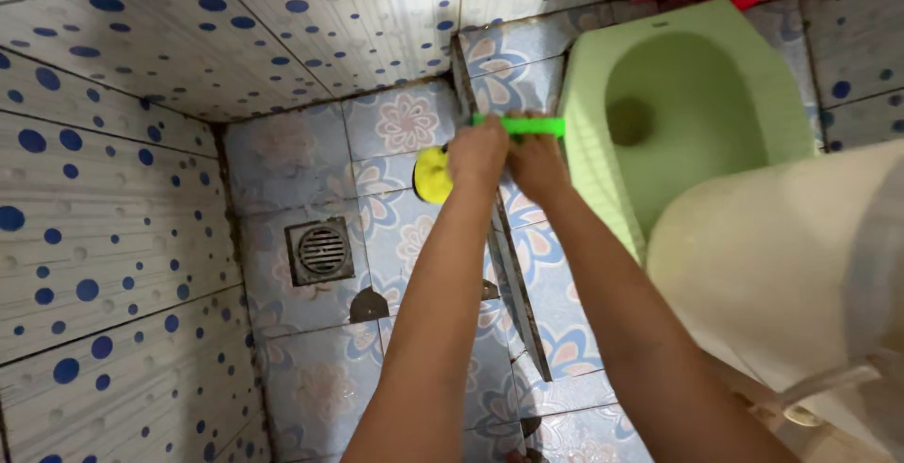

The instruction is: The person scrubs the tiled walls and floor of a bathroom using a green scrubbing brush and a yellow cloth. They dip the brush into a bucket of water and scrub various surfaces including the walls, floor, and a red wall-mounted organizer.

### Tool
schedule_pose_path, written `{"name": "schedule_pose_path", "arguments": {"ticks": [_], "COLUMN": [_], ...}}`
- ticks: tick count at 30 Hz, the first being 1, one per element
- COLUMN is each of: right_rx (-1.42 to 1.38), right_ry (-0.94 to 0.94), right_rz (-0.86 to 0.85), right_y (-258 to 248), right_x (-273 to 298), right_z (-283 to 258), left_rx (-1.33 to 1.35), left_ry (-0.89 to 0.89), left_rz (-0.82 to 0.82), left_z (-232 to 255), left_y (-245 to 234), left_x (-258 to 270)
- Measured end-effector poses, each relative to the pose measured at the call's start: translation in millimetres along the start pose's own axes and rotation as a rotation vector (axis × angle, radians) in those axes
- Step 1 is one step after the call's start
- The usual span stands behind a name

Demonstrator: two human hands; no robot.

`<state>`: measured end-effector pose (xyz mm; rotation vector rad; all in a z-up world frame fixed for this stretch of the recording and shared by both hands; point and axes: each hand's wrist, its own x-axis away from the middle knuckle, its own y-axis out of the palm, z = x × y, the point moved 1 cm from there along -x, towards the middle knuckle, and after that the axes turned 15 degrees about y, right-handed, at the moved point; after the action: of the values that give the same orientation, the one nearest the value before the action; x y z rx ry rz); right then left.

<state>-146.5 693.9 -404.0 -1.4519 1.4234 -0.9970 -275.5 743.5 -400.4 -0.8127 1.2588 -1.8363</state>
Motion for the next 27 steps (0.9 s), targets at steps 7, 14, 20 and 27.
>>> {"name": "schedule_pose_path", "arguments": {"ticks": [7, 14, 20, 27], "right_rx": [0.176, -0.088, 0.218, 0.311], "right_ry": [0.014, -0.097, 0.141, -0.062], "right_rz": [-0.004, -0.04, -0.451, -0.408], "right_y": [7, 83, 136, 149], "right_x": [-47, -34, 25, 54], "right_z": [-32, -125, -142, -110], "left_rx": [0.061, 0.054, 0.229, 0.346], "left_ry": [-0.219, -0.115, -0.423, -0.332], "left_rz": [-0.186, -0.207, -0.366, -0.42], "left_z": [-54, -104, -132, -123], "left_y": [-16, -22, 60, 77], "left_x": [-14, 76, 137, 161]}}
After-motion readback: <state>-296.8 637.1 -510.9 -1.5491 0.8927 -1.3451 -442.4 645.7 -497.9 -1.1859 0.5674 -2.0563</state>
